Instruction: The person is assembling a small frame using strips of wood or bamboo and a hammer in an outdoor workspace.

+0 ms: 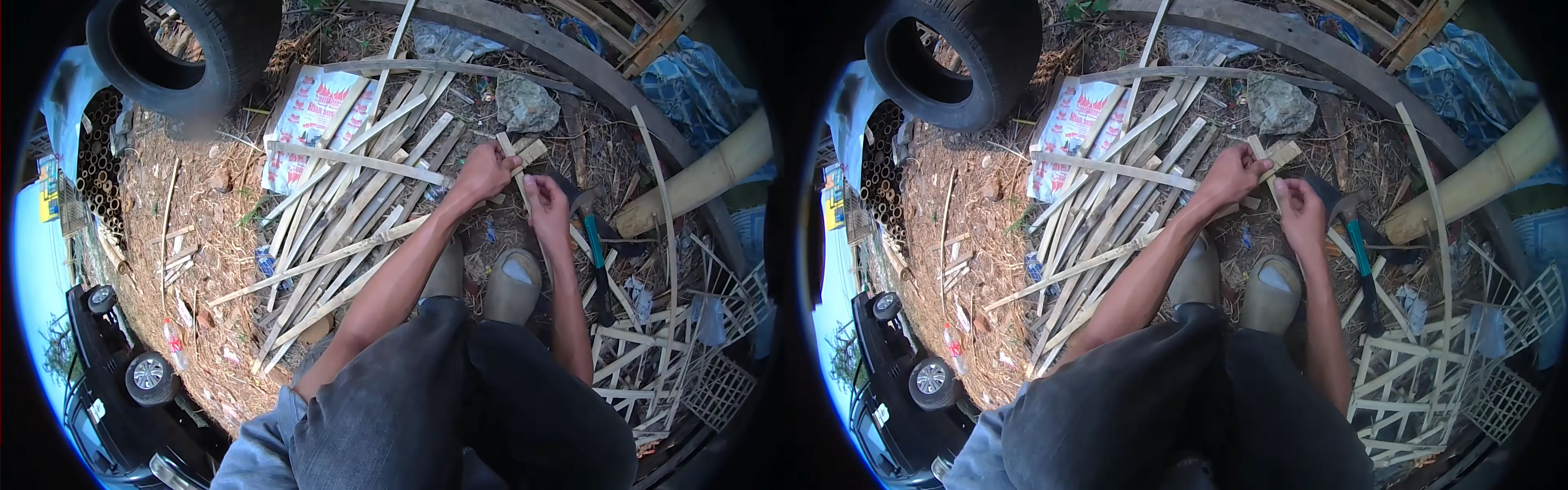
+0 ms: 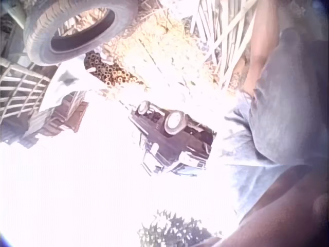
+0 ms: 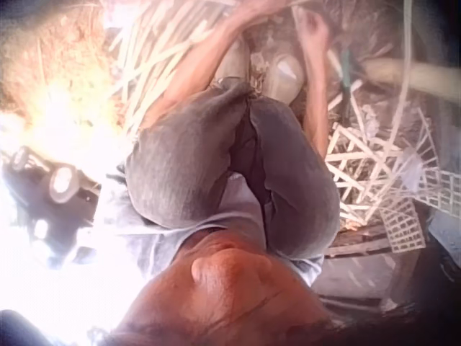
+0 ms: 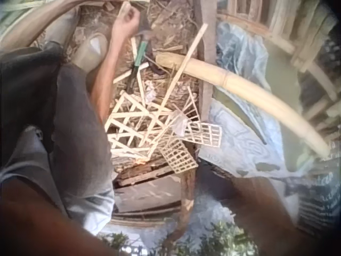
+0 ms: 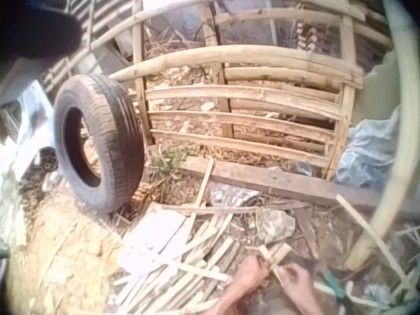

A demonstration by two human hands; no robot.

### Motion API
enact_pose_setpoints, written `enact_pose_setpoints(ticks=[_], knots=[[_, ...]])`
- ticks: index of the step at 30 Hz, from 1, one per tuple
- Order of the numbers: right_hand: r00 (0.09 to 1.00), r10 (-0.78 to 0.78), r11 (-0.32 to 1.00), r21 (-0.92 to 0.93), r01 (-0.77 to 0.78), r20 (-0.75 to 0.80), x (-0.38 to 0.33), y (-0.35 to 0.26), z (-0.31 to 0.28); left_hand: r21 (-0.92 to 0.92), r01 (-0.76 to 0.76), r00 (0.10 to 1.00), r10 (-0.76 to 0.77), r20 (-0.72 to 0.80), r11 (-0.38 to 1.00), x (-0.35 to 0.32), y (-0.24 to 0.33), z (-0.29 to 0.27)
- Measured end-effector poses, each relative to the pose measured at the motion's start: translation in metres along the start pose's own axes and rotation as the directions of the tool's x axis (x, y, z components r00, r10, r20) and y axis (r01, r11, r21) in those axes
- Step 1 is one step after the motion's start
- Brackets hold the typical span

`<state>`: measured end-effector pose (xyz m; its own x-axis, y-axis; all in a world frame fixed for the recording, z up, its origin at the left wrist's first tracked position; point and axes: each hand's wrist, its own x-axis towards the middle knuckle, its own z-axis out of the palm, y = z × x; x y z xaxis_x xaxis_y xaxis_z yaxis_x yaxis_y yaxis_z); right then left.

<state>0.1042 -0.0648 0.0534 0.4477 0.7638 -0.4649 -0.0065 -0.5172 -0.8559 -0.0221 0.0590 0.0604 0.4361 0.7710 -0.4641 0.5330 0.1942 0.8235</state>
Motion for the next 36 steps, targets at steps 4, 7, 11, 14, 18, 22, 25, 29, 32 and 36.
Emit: enact_pose_setpoints(ticks=[4,7,11,14,18,22,25,29,32,36], knots=[[0.986,-0.084,0.996,-0.012,0.087,0.143,0.026,-0.007,0.0,-0.09,0.017,0.993,-0.028,-0.114,0.996,-0.014,0.0,-0.008],[0.976,-0.102,0.972,-0.189,0.139,0.195,0.04,-0.053,0.014,-0.077,0.001,0.983,-0.015,-0.182,0.997,-0.018,0.024,-0.043],[0.899,-0.403,0.784,-0.442,0.436,0.173,0.06,-0.073,0.033,0.103,-0.071,0.969,0.093,-0.228,0.992,-0.033,0.04,-0.092],[0.832,-0.486,0.815,-0.205,0.542,0.268,0.037,-0.109,0.082,0.064,0.094,0.92,-0.062,-0.388,0.994,-0.049,0.038,-0.127],[0.81,-0.498,0.847,-0.026,0.531,0.309,0.037,-0.12,0.104,-0.378,0.008,0.97,-0.099,-0.224,0.926,-0.054,0.015,-0.168],[0.714,-0.696,0.687,-0.223,0.692,0.075,0.066,-0.112,0.085,-0.163,0.01,0.882,-0.085,-0.463,0.987,-0.038,-0.021,-0.215],[0.773,-0.552,0.729,-0.27,0.629,0.311,0.102,-0.125,0.08,-0.218,0.011,0.904,-0.103,-0.414,0.976,-0.037,-0.016,-0.238],[0.414,-0.671,0.369,-0.208,0.906,0.615,0.131,-0.127,0.122,-0.276,0.009,0.903,-0.126,-0.411,0.961,-0.037,-0.013,-0.233],[0.521,-0.376,0.329,-0.415,0.848,0.766,0.14,-0.129,0.137,-0.289,-0.007,0.9,-0.12,-0.418,0.957,-0.035,-0.015,-0.217],[0.457,-0.638,0.057,-0.554,0.83,0.619,0.125,-0.147,0.08,-0.275,0.013,0.916,-0.122,-0.381,0.961,-0.037,-0.015,-0.202]])
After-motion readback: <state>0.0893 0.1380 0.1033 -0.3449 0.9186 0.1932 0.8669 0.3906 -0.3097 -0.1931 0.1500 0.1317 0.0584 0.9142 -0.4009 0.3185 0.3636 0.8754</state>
